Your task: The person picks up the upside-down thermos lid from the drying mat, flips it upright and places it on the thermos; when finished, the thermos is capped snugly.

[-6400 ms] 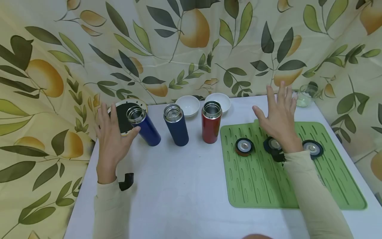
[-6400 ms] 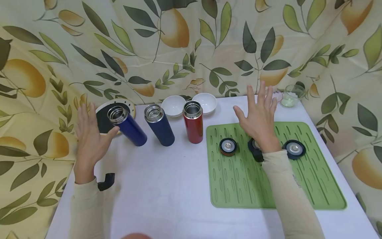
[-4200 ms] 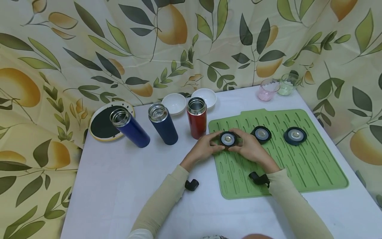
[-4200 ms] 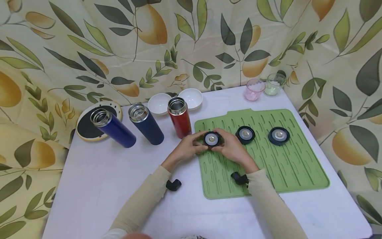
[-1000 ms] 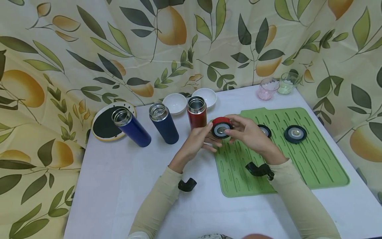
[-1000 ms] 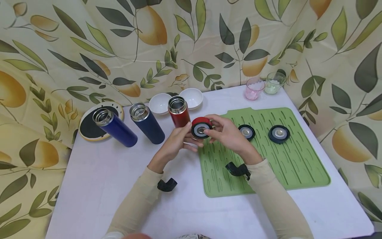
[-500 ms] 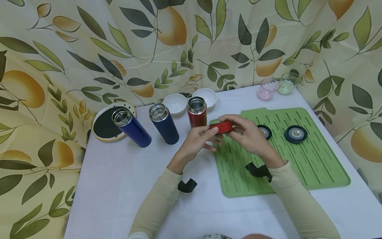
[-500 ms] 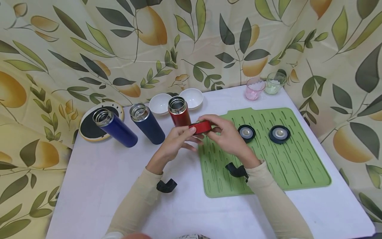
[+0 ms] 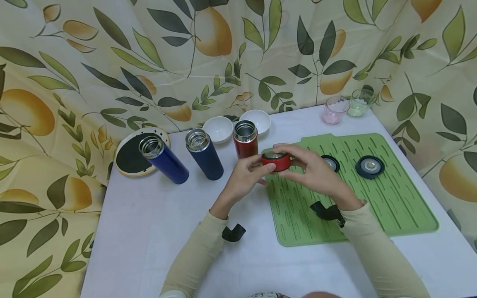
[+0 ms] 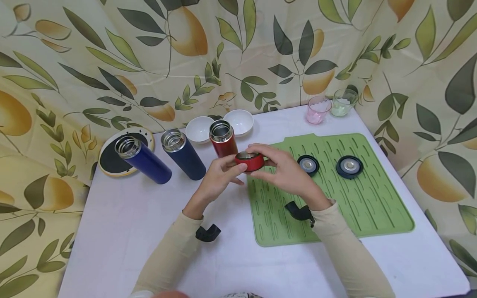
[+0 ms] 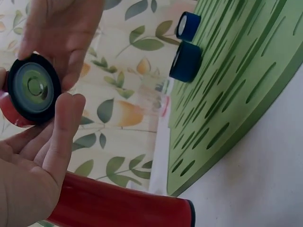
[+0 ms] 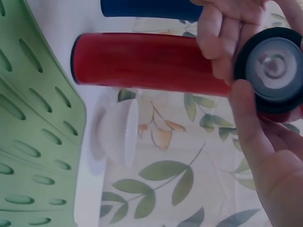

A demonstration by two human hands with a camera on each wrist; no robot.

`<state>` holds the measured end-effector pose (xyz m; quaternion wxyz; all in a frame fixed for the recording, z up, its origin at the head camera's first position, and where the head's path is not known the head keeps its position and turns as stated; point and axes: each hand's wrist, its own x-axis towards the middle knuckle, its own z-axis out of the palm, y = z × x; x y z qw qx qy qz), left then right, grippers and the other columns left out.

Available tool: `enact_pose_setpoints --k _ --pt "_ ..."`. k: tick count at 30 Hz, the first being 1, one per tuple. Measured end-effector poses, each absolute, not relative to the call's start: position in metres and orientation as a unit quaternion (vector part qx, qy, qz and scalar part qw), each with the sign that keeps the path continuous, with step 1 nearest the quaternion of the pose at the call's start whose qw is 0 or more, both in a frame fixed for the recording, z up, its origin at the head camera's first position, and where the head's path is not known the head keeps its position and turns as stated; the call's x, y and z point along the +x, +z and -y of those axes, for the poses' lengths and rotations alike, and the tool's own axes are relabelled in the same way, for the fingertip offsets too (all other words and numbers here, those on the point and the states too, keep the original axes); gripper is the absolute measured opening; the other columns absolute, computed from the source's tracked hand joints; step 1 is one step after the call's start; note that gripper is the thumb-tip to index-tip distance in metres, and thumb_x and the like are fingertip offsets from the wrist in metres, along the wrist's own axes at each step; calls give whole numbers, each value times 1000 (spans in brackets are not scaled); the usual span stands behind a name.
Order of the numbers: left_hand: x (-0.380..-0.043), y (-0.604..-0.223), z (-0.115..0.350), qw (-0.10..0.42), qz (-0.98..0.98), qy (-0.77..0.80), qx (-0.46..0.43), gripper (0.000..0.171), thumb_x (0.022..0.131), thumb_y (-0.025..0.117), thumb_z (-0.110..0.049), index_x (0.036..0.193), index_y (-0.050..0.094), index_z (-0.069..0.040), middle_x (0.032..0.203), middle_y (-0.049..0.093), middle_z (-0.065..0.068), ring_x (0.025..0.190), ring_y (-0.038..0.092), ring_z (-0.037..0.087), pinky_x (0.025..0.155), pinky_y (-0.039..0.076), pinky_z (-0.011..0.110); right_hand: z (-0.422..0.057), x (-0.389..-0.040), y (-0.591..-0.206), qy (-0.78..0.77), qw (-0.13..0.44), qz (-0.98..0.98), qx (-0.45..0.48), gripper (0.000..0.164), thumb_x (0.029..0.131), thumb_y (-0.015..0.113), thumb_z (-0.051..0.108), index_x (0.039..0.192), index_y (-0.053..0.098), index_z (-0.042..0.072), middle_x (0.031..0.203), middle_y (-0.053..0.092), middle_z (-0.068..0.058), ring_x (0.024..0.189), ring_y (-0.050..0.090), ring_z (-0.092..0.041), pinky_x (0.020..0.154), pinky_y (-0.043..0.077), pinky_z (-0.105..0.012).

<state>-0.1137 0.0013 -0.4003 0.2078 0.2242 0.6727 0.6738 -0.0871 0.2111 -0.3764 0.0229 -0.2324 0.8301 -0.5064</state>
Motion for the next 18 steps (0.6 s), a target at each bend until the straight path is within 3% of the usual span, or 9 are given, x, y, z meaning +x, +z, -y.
enact_pose_setpoints --k 7,14,18 --pt "-103 -380 1 162 -698 648 258 48 88 63 -22 131 48 -7 116 59 5 98 61 18 69 53 40 -211 -88 -369 -510 50 -829 -224 61 82 70 20 136 42 15 130 47 -5 114 49 -17 96 39 -30" --pt "-109 -400 2 116 -711 632 285 54 84 67 -28 132 47 -18 120 56 -2 101 60 16 74 53 31 -210 -87 -366 -525 65 -818 -227 66 81 71 16 139 39 17 133 44 -4 119 46 -17 98 38 -28" --pt "-111 -407 3 92 -724 614 301 58 83 68 -33 135 44 -23 123 54 -4 101 60 13 74 53 31 -204 -84 -355 -538 77 -805 -238 68 81 70 8 139 36 8 136 42 -9 122 44 -21 98 36 -22"
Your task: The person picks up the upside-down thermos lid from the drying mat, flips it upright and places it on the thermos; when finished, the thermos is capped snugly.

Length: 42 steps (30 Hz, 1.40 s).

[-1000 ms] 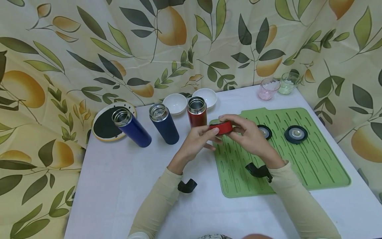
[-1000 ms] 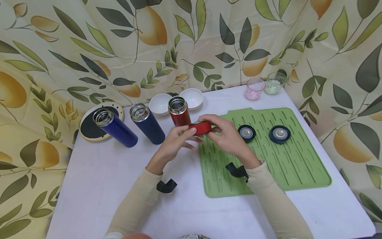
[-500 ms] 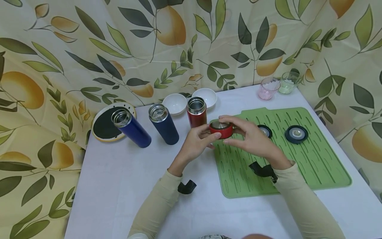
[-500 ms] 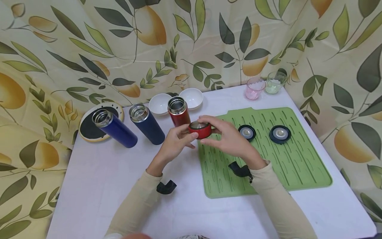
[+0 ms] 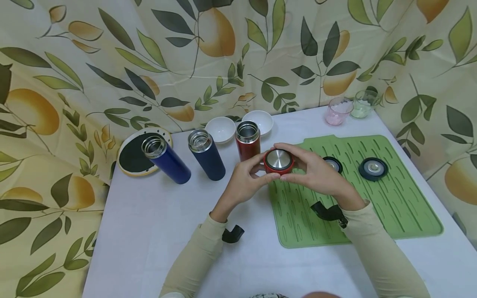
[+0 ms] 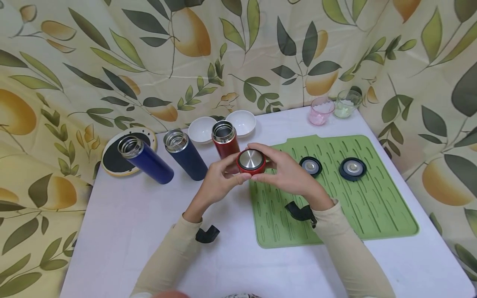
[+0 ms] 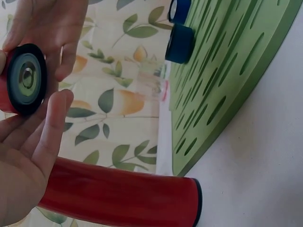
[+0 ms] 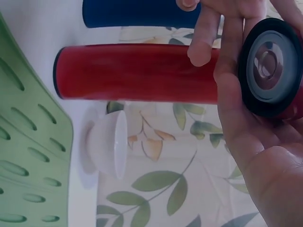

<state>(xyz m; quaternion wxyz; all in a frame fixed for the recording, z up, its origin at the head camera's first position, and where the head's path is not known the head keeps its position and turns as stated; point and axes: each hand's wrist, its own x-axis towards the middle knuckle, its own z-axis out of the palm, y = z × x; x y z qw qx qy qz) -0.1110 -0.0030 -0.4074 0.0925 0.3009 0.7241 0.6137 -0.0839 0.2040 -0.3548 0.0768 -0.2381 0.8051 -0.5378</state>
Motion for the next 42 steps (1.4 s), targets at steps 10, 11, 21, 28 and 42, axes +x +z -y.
enact_pose_setpoints --k 10,11,21,28,42 --pt "-106 -399 7 94 -735 601 300 59 84 67 -28 137 42 -18 122 55 0 101 60 18 70 53 28 -197 -78 -343 -535 73 -808 -235 67 80 70 5 138 38 4 136 42 -12 123 42 -21 98 34 -20" --pt "-104 -394 7 97 -736 600 298 59 84 67 -25 137 42 -15 122 55 2 102 60 18 70 53 28 -197 -79 -344 -537 72 -807 -236 67 79 70 5 138 38 5 136 43 -12 123 43 -21 98 35 -21" --pt "-97 -386 17 37 -762 595 254 50 86 65 -18 130 48 -2 109 62 12 95 62 19 73 52 29 -202 -97 -372 -549 62 -810 -195 69 77 74 21 138 42 19 132 47 1 118 48 -16 98 38 -30" --pt "-110 -422 32 -93 -778 599 164 38 86 65 -23 118 58 -4 101 65 8 90 62 15 65 53 28 -205 -118 -357 -595 1 -783 -180 69 77 73 6 137 42 16 132 46 -4 116 49 -20 96 39 -24" --pt "-129 -433 21 -59 -828 550 91 72 81 71 -28 141 34 -19 138 41 -1 125 37 14 94 42 37 -167 -154 -313 -629 10 -745 -221 63 80 70 4 136 42 7 129 49 -8 117 49 -21 102 33 -37"
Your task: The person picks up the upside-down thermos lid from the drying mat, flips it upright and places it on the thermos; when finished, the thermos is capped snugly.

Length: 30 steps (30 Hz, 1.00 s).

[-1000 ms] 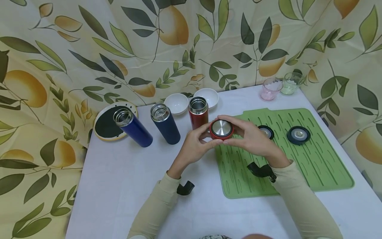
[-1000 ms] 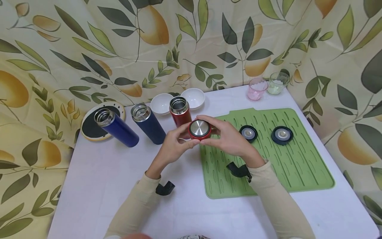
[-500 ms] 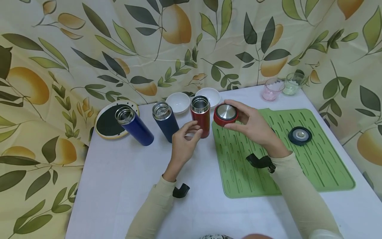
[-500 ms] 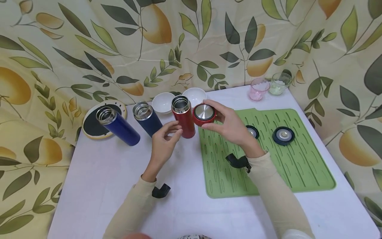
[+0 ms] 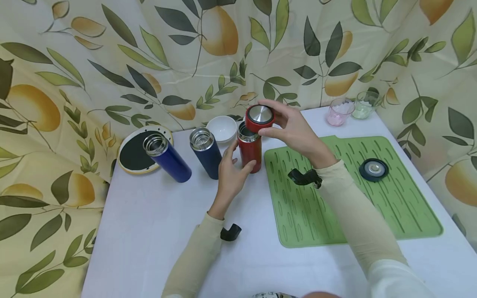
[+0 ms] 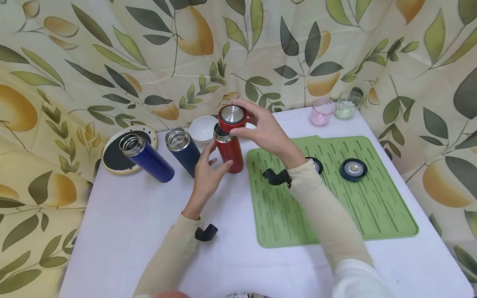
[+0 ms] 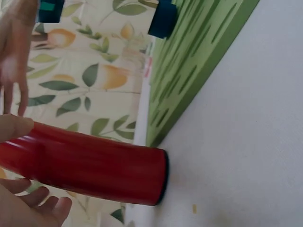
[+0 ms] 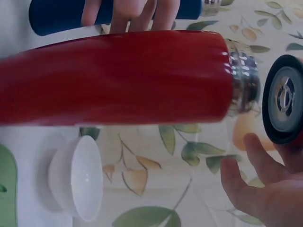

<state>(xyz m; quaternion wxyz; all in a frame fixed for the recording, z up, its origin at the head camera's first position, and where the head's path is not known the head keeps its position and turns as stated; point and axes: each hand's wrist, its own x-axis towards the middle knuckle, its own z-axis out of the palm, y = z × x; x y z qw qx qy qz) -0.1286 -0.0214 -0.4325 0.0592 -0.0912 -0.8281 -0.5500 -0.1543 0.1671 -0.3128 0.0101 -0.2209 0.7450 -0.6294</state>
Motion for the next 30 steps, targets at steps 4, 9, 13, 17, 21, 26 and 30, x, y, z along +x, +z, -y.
enact_pose_setpoints --k 4,9,13,17,21,26,30 --pt "-140 -440 17 48 808 -579 -102 80 79 73 -25 143 26 -31 141 37 -8 127 33 13 97 38 44 -162 -162 -317 -632 27 -738 -236 63 79 70 3 135 43 8 132 47 -7 117 49 -21 102 33 -39" --pt "-149 -447 14 53 792 -601 -96 83 76 76 -27 142 26 -38 138 41 -10 125 38 12 99 35 46 -159 -167 -322 -625 40 -738 -251 65 80 69 0 137 40 5 136 42 -9 118 48 -22 103 32 -40" --pt "-151 -449 14 66 786 -608 -90 80 75 76 -27 140 30 -38 136 43 -10 122 43 11 100 34 42 -158 -169 -324 -619 50 -740 -256 67 80 69 0 138 37 5 138 40 -11 120 46 -21 103 32 -39" --pt "-154 -452 15 70 778 -619 -86 78 74 77 -27 138 35 -38 134 47 -12 120 45 8 100 34 39 -159 -170 -326 -617 58 -741 -257 67 79 69 0 138 38 6 139 39 -10 122 44 -20 102 33 -38" --pt "-157 -454 17 71 768 -631 -80 78 71 79 -25 138 39 -34 130 52 -8 118 48 9 99 36 41 -159 -172 -328 -619 63 -738 -262 65 79 69 0 137 40 7 138 40 -7 122 44 -19 102 34 -39" --pt "-149 -436 18 66 765 -636 -76 76 72 79 -14 138 42 -23 128 54 -1 116 50 14 97 37 42 -157 -175 -328 -616 65 -736 -272 64 79 69 -1 136 41 5 138 40 -4 121 45 -18 102 33 -37" --pt "-142 -423 17 68 768 -632 -80 74 73 78 -12 138 43 -20 129 54 1 116 51 13 97 38 40 -157 -177 -329 -616 69 -735 -275 64 79 69 -2 136 41 4 137 41 -6 122 44 -18 102 34 -37"
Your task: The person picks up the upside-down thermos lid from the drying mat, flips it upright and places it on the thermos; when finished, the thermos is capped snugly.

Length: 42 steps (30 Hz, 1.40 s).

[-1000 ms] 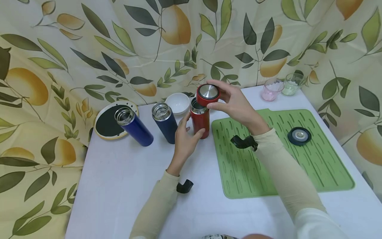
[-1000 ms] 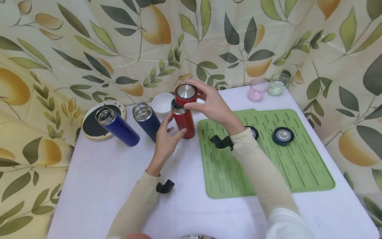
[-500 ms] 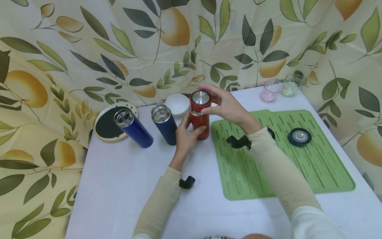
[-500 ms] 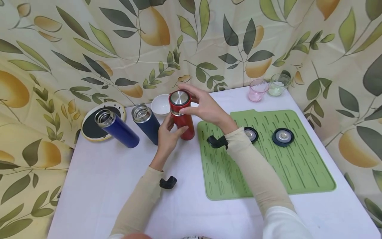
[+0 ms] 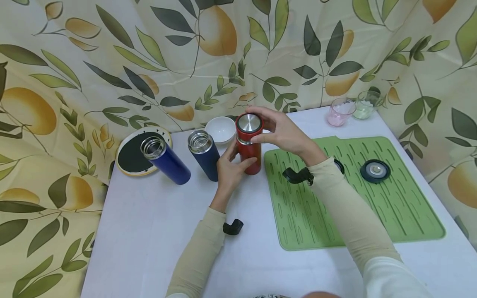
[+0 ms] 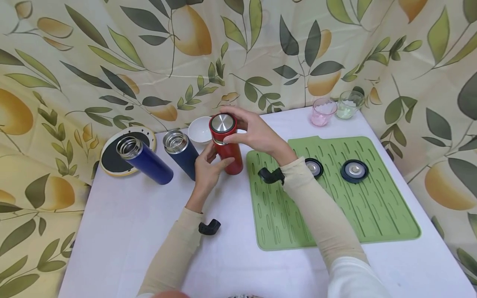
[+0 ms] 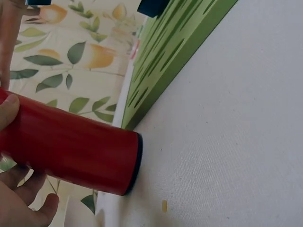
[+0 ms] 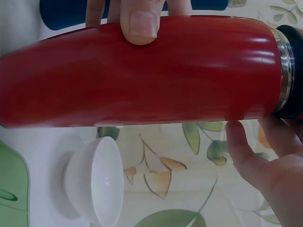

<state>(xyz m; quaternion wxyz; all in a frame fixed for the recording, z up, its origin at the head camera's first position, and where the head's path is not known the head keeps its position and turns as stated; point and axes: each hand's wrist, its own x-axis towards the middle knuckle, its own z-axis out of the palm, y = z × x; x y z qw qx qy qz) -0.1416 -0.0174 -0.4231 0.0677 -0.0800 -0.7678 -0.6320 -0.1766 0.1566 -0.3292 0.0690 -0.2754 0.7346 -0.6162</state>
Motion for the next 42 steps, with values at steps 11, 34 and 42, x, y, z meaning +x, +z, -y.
enact_pose_setpoints --k 11,34,42 --pt "-140 -424 19 77 772 -624 -91 74 73 78 -12 138 42 -16 129 53 3 116 51 16 97 38 41 -155 -177 -326 -583 80 -757 -283 66 78 70 0 137 41 5 138 41 -9 124 42 -19 102 33 -36" --pt "-141 -427 18 78 769 -627 -97 74 73 78 -13 138 42 -16 129 54 5 115 51 16 93 40 49 -157 -179 -338 -596 90 -744 -288 65 81 66 -2 138 38 5 147 30 -4 128 38 -19 103 32 -34" --pt "-141 -425 19 80 775 -619 -97 74 74 77 -13 138 42 -15 130 53 5 117 51 16 93 42 43 -153 -176 -342 -602 63 -740 -292 64 81 65 -4 138 38 3 146 31 -7 129 37 -20 104 31 -38"
